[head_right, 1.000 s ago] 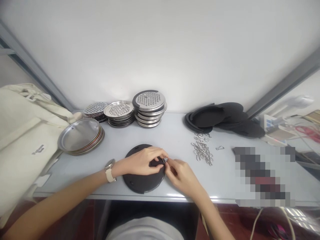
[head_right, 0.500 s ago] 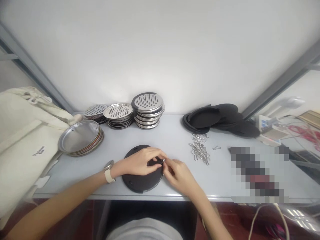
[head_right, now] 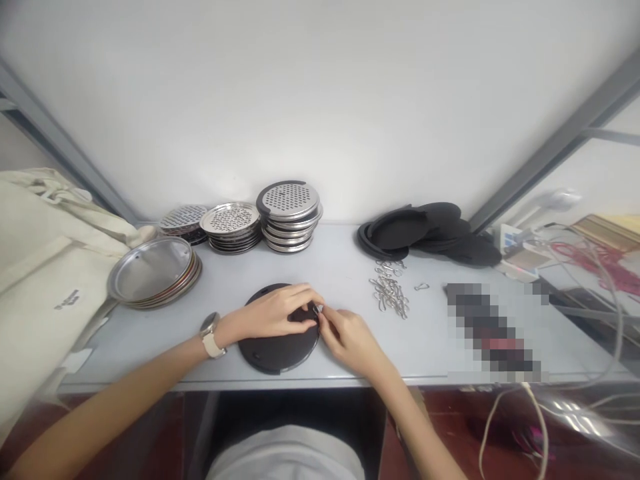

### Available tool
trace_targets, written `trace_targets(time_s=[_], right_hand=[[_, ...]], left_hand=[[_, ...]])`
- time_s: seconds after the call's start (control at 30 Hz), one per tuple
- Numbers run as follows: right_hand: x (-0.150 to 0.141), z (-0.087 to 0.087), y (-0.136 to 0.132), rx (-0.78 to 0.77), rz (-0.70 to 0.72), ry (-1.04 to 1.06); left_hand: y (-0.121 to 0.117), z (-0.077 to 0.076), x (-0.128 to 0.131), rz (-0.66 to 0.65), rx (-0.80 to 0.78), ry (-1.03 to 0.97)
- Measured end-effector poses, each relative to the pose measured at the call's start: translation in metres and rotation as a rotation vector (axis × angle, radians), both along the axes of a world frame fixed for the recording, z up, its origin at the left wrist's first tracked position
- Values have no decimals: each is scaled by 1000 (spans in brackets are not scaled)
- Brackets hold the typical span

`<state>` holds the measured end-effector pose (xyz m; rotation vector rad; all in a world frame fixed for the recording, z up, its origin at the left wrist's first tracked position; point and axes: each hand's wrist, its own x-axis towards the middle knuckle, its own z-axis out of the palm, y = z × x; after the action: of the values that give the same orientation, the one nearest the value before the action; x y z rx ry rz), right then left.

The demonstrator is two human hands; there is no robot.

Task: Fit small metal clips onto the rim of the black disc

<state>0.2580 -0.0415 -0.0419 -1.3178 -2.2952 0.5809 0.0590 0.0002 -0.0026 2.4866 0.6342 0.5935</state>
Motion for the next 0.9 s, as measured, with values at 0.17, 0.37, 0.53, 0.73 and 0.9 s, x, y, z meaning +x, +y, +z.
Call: trace_targets(time_s=[0.17, 0.37, 0.53, 0.73, 0.9], right_hand=[[0, 0, 0, 11, 9, -11], [1, 0, -1, 16, 20, -12], [1, -2, -2, 57, -4, -16], [1, -1, -1, 46, 9, 1], [0, -1, -1, 34, 8, -2]], left_hand=[[3, -4, -1, -32, 75, -18], [0, -3, 0, -27, 162, 34], [-4, -4, 1, -14, 266, 89], [-3, -7, 0, -13, 241, 66], [-2, -7, 0, -20, 228, 71]])
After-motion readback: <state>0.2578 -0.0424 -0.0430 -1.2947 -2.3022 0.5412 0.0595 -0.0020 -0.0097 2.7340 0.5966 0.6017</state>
